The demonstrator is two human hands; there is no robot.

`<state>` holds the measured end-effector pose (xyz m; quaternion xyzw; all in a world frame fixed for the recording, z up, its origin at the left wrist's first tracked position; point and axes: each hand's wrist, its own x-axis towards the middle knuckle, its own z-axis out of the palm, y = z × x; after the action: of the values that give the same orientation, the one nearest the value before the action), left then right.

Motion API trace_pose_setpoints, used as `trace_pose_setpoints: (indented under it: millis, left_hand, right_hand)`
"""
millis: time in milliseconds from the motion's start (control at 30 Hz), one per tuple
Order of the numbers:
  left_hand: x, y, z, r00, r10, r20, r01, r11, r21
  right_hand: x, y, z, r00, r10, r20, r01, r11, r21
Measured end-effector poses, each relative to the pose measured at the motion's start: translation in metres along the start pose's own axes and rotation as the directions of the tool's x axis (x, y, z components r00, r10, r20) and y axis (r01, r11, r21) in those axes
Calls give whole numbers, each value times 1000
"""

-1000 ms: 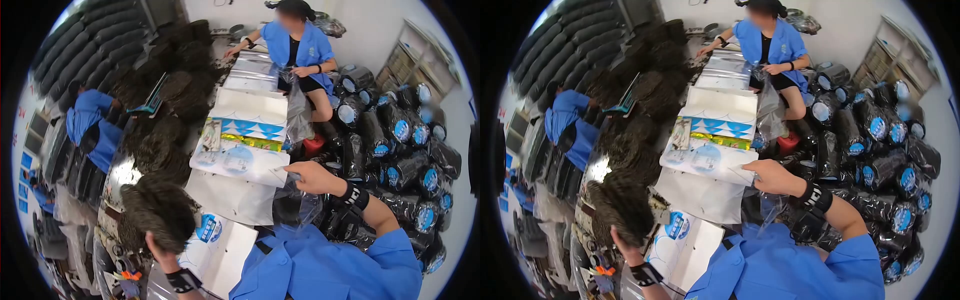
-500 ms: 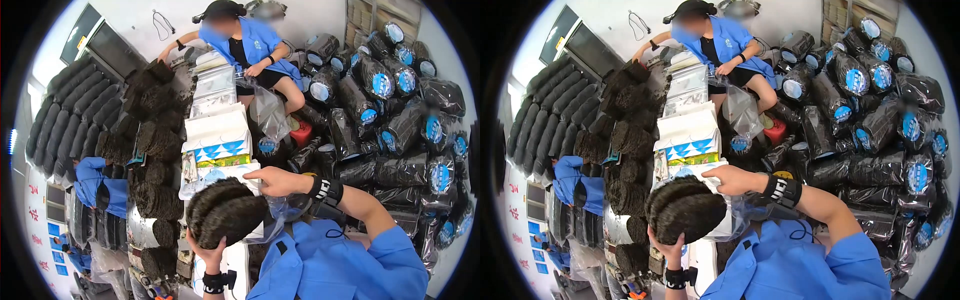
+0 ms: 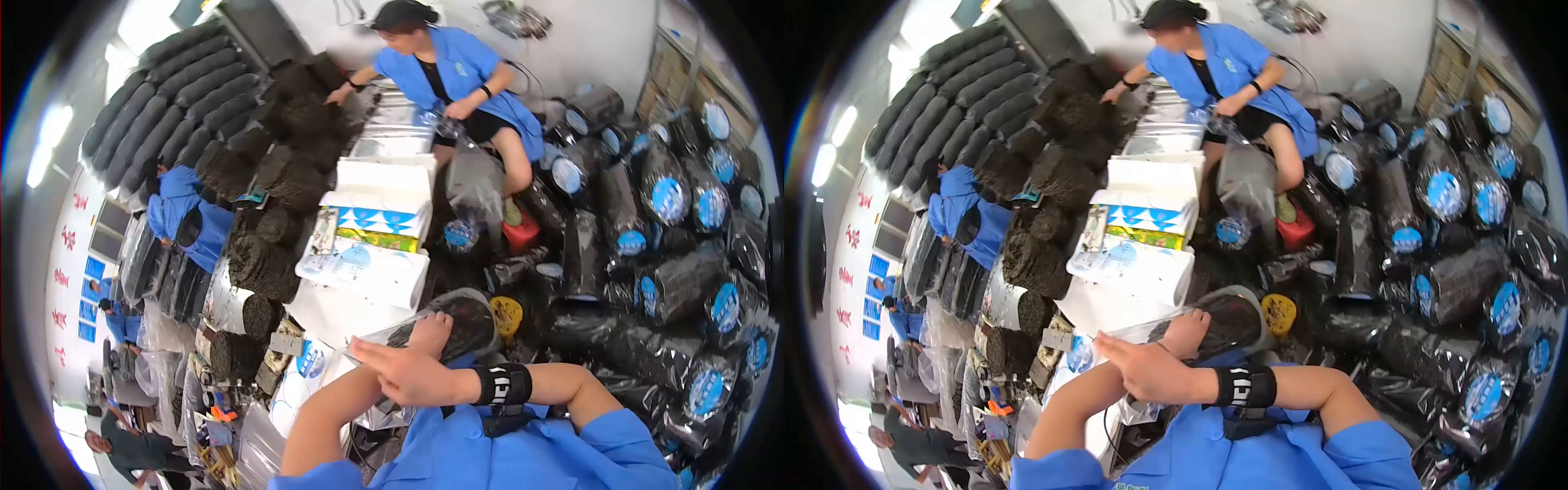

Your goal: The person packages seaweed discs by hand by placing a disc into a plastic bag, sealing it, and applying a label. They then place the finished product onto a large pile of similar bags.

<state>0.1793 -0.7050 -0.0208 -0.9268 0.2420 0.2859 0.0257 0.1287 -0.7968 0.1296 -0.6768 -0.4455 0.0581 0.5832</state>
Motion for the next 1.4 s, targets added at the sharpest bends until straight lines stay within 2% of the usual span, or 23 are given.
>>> trace_pose_setpoints:
  millis: [100, 167, 233, 300, 400, 433, 533, 600, 633, 700, 733, 767, 833, 867, 967, 1033, 1167, 1233, 1267, 1300, 1333, 1367, 1400]
  left_hand:
    - [20, 35, 27, 950, 19, -312, 57, 971, 232]
    - [24, 45, 26, 959, -86, -272, 115, 989, 94]
    - [29, 42, 27, 974, -101, -201, 98, 995, -23]
    - [45, 21, 48, 973, -63, -223, 57, 998, -35]
    - [57, -6, 51, 981, -93, -169, 44, 960, -276]
    - [60, -17, 56, 961, -44, -273, -44, 950, -310]
    - [64, -44, 54, 976, -81, -203, -4, 923, -385]
    - [73, -71, 66, 991, -22, 131, 105, 732, -673]
    - [77, -70, 74, 991, -19, 129, 102, 728, -678]
    - [80, -76, 88, 943, -23, 331, 302, 471, -829]
    - [81, -73, 114, 990, 59, -125, -129, 723, -678]
    - [83, -67, 141, 920, 161, -357, -205, 975, -89]
    - [56, -7, 80, 959, -21, -284, 20, 1000, -4]
    - [52, 1, 89, 958, -27, -285, 23, 1000, -16]
    - [31, 2, 118, 967, -222, -124, 239, 962, 136]
    - [28, -7, 128, 954, -293, -68, 275, 940, -200]
    - [40, -22, 118, 995, -95, -41, 75, 934, -348]
    - [34, -29, 86, 999, 35, -32, -46, 903, -428]
    - [28, -33, 64, 994, 103, -22, -102, 880, -464]
    - [11, -38, 34, 986, 165, 2, -141, 854, -501]
    - [-13, -44, 7, 980, 197, 36, -147, 827, -542]
    - [-40, -52, -29, 967, 246, 70, -161, 797, -582]
    - [-69, -61, -64, 961, 260, 90, -146, 758, -635]
  right_hand:
    - [-21, -18, -22, 995, 93, 46, -97, 993, 74]
    - [-34, -15, -29, 988, 146, 56, -151, 984, 99]
    - [-44, -7, -32, 998, -39, -51, 43, 996, 83]
    - [-49, -4, -34, 998, 29, -56, -23, 995, 101]
    - [-50, 5, -29, 992, -17, -123, 36, 987, 157]
    - [-49, 2, -34, 990, -4, -139, 27, 987, 161]
    - [-40, -9, -45, 987, 41, -156, 6, 958, 287]
    - [-37, -7, -52, 987, 111, -119, -72, 955, 289]
    - [-37, -6, -55, 983, 170, -68, -144, 949, 279]
    - [-38, 7, -42, 987, 109, -121, -83, 976, 199]
    - [-36, 10, -40, 985, 46, -169, -26, 992, 122]
    - [-37, 12, -39, 984, 45, -173, -24, 992, 121]
    - [-45, 13, -48, 979, 117, -169, -91, 984, 155]
    - [-44, 9, -60, 966, 251, -70, -225, 940, 258]
    - [-38, 16, -57, 969, 199, -144, -164, 961, 224]
    - [-36, 20, -50, 971, 205, -121, -177, 961, 213]
    - [-30, 22, -63, 933, 354, -70, -356, 935, -11]
    - [-16, 32, -64, 942, 268, -201, -286, 956, -71]
    - [-5, 29, -66, 936, 324, -139, -329, 944, -18]
    - [18, 27, -50, 970, 229, -80, -231, 973, -20]
    - [17, 28, -52, 937, 342, -66, -345, 937, -50]
    - [25, 38, -37, 978, 180, -110, -195, 970, -146]
    - [33, 39, -30, 967, 240, -85, -249, 961, -120]
